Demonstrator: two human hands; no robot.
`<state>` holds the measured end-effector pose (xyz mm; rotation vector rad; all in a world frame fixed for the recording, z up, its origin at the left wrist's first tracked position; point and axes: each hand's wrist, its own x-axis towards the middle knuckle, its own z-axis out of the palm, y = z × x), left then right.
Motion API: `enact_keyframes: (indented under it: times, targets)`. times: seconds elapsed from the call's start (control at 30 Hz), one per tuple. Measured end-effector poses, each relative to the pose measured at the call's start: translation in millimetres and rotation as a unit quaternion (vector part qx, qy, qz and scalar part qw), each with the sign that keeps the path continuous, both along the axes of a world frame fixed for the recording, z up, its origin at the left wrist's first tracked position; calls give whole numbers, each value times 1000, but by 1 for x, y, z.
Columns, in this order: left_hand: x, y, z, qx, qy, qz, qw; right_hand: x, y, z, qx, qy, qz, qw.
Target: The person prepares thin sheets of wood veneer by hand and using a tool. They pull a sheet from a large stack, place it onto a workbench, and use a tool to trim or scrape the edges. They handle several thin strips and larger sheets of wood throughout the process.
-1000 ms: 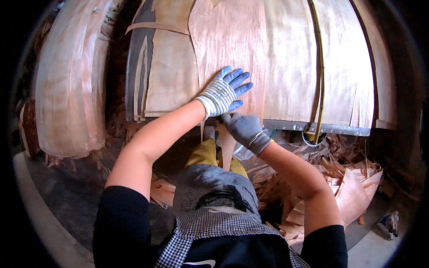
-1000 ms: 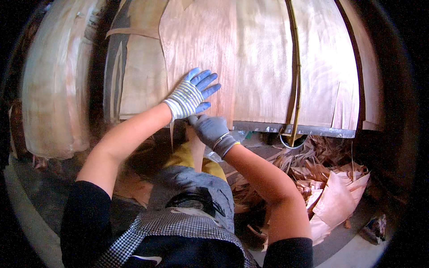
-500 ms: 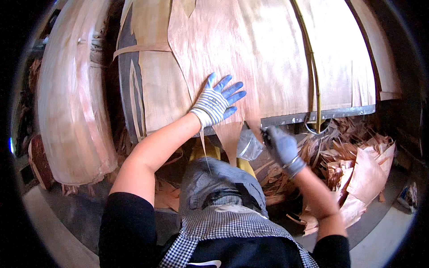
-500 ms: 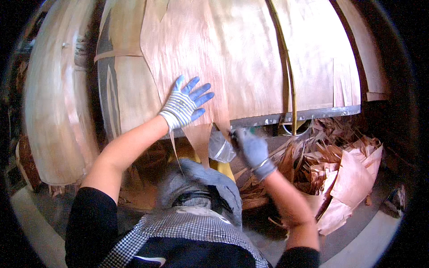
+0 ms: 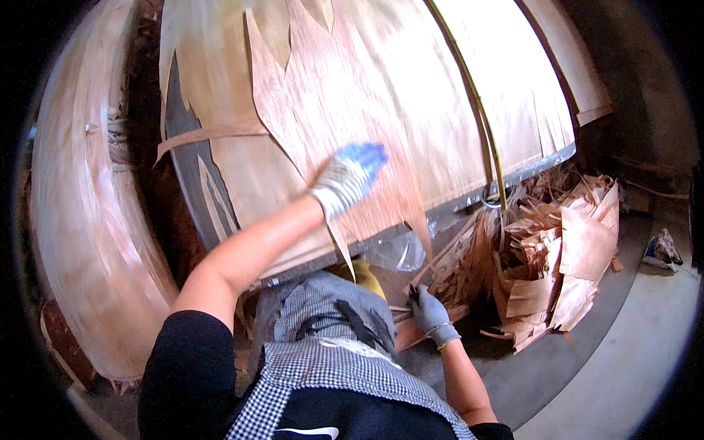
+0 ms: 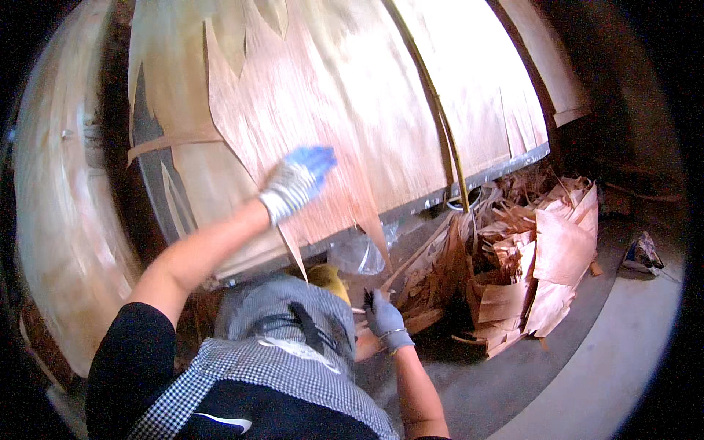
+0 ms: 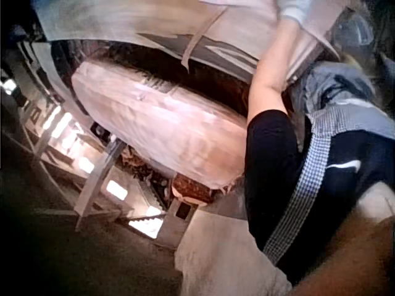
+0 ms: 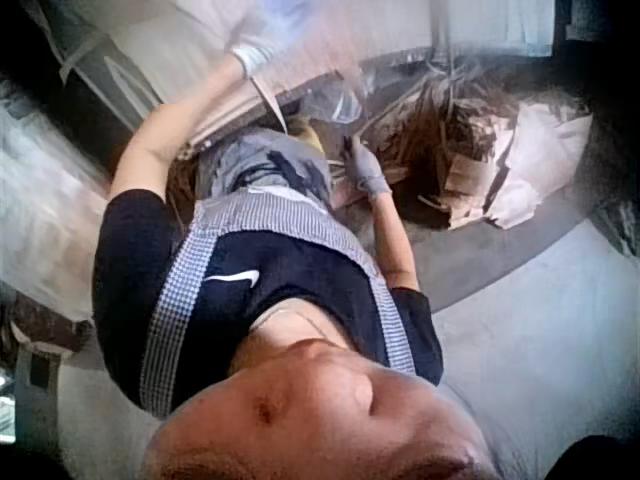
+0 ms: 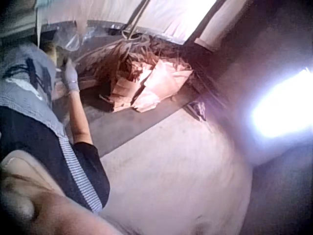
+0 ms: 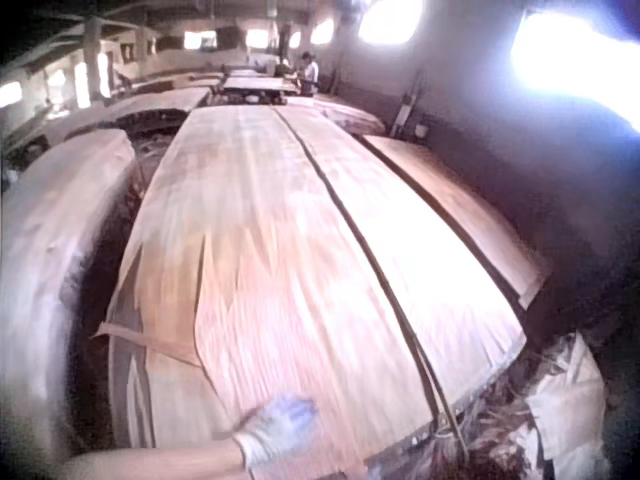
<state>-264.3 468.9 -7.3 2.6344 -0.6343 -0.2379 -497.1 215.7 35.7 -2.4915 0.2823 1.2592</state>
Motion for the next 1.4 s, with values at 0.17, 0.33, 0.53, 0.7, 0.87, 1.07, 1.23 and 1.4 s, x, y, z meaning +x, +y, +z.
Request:
enact_keyframes:
  times: [0.17, 0.33, 0.53, 0.7, 0.87, 1.07, 1.23, 1.4]
  targets:
    - [131, 102, -16, -34, -203, 104, 973, 119, 85, -8, 214, -239, -155, 935]
    - [141, 108, -33, -21, -229, 79, 970, 268, 181, -5, 138, -245, -22, 959]
    - [143, 97, -32, -8, -253, 118, 960, 381, 252, -8, -18, -284, -14, 959]
    - [139, 103, -31, 36, -212, 94, 972, 300, 236, -18, -4, -238, 42, 970]
    - [136, 96, -19, 62, -198, 97, 973, 174, 189, -11, -35, -191, 99, 976]
    - [137, 96, -18, 70, -184, 97, 976, 10, 73, -6, -57, 67, 161, 983]
    - [136, 104, -12, 22, -137, 103, 985, 195, 118, 11, 41, -417, 158, 894]
    - [141, 91, 2, -29, -75, 150, 985, 365, 181, -18, -1, -390, 235, 890]
